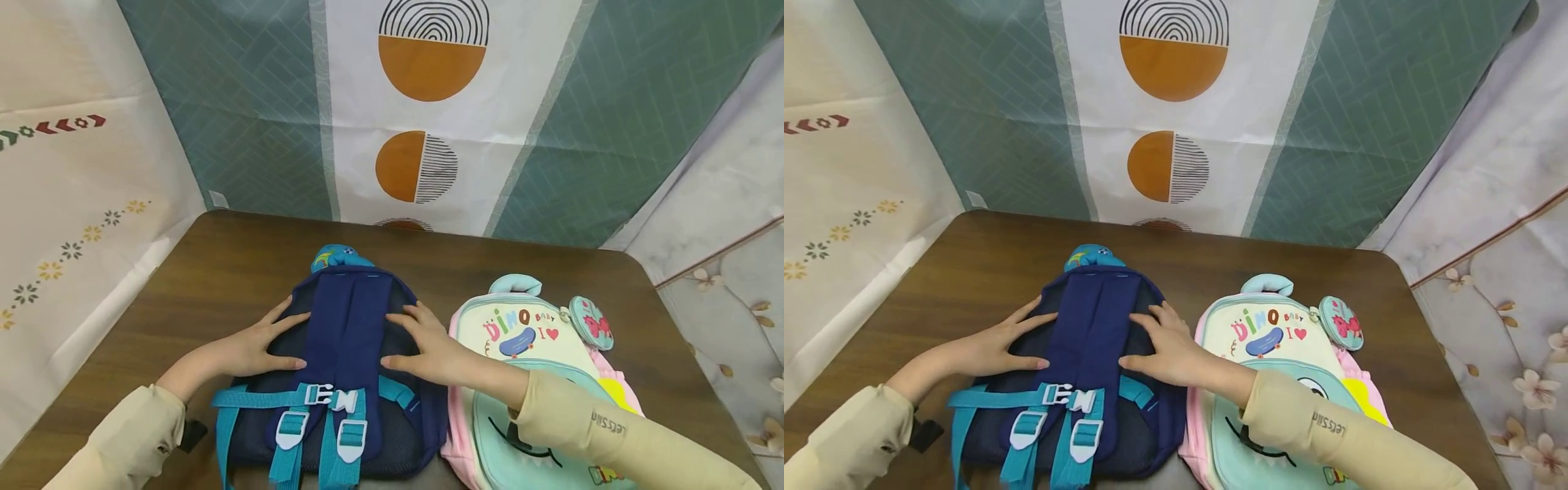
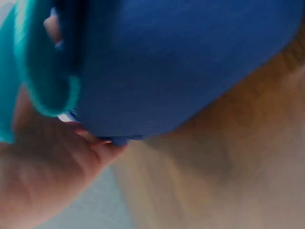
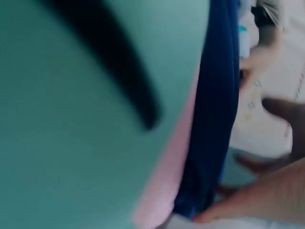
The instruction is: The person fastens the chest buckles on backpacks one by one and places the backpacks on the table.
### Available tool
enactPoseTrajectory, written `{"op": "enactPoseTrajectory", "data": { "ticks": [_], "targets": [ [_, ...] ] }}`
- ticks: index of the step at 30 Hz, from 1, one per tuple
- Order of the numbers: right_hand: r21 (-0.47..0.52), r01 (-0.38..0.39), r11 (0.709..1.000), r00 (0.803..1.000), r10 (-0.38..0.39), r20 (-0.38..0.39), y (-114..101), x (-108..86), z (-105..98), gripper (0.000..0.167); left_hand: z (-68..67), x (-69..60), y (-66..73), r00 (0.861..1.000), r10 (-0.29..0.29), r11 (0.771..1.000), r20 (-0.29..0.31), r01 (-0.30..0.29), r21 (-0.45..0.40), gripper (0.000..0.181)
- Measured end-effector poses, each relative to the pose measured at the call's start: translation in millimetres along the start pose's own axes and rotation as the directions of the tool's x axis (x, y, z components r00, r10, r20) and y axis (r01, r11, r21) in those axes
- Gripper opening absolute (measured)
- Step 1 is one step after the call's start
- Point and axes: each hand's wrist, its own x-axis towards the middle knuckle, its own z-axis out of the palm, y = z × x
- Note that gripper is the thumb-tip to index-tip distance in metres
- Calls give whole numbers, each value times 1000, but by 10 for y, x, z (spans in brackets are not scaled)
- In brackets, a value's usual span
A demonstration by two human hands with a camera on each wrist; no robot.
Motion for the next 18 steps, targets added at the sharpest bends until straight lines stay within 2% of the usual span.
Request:
{"op": "enactPoseTrajectory", "data": {
  "ticks": [3,5,8,10,12,15,18],
  "targets": [
    [-177,136,975,989,-123,82,-107,29,51,68,-68,30,-47,1000,17,1000,14,-16,-18,82],
    [-232,174,957,981,-149,122,-180,40,83,71,-137,23,-40,999,18,999,45,-17,-30,81],
    [-301,196,933,979,-172,106,-216,39,146,77,-261,-58,19,996,24,999,89,-22,-25,78],
    [-336,218,916,976,-200,87,-210,33,194,79,-331,-148,75,996,38,999,81,-37,-11,76],
    [-360,253,898,968,-233,99,-201,30,237,77,-363,-251,155,997,62,998,47,-63,12,73],
    [-357,358,863,933,-311,182,-203,45,267,63,-267,-391,323,993,119,993,-2,-119,18,70],
    [-349,490,799,866,-400,301,-219,90,253,48,3,-482,496,982,189,981,0,-189,39,73]
  ]
}}
